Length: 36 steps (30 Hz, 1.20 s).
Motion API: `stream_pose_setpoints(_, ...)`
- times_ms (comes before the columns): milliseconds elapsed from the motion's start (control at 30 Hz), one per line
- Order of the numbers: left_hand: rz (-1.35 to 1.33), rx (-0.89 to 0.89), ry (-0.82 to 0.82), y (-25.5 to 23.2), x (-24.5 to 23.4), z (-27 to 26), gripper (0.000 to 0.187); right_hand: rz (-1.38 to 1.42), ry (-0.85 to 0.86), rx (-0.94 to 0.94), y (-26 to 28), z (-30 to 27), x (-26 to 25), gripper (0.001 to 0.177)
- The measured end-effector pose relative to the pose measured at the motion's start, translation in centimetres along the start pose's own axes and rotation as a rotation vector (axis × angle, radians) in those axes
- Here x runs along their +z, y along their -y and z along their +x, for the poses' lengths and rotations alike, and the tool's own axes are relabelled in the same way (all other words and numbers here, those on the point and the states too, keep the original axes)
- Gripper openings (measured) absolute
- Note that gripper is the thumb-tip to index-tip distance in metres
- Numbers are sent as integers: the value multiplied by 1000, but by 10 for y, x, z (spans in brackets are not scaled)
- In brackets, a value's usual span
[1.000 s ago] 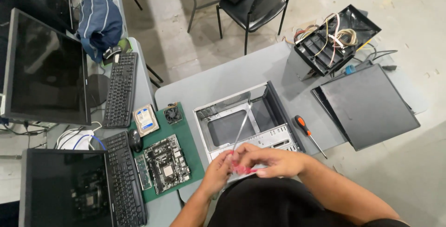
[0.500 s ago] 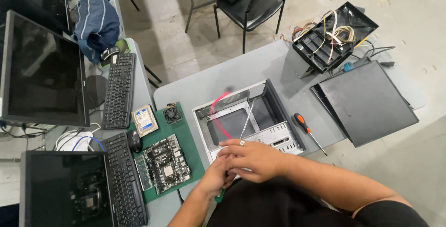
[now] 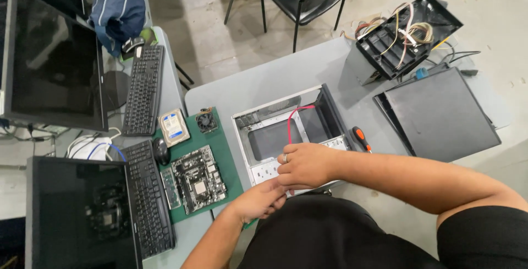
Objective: Reinstalling a power supply unit into a computer case, including cable management and securing it with screws.
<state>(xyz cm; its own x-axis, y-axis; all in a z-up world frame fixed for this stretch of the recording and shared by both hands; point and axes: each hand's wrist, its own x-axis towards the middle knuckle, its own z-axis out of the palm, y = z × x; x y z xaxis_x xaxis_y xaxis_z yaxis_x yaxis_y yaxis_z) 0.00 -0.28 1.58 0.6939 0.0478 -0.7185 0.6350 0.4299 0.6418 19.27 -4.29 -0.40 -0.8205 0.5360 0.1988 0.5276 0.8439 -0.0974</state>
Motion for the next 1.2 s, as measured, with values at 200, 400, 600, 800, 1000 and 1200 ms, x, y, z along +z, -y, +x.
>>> stream_pose_setpoints(200,491,291,100,43,-24,44,28,375,67,-12,8,-2,-1,30)
stream_pose_setpoints(400,672,385,165,-1,-19,-5,26,1176,372,464,17,4,-36,24)
stream_pose_setpoints(600,511,525,246,-5,-24,-20,16,1630,258,674,31,9,-27,19)
stream_pose_setpoints(800,461,729,-131,18,-25,9,19,1947,-280,856,26,2,17,25)
stream_pose_setpoints(1000,-346,657,-43,61,-25,63,30,1527,-568,793,28,7,37,35)
stream_pose_setpoints(1200,-196,698,-157,45,-16,61,16,999,-443,911,26,-8,21,41)
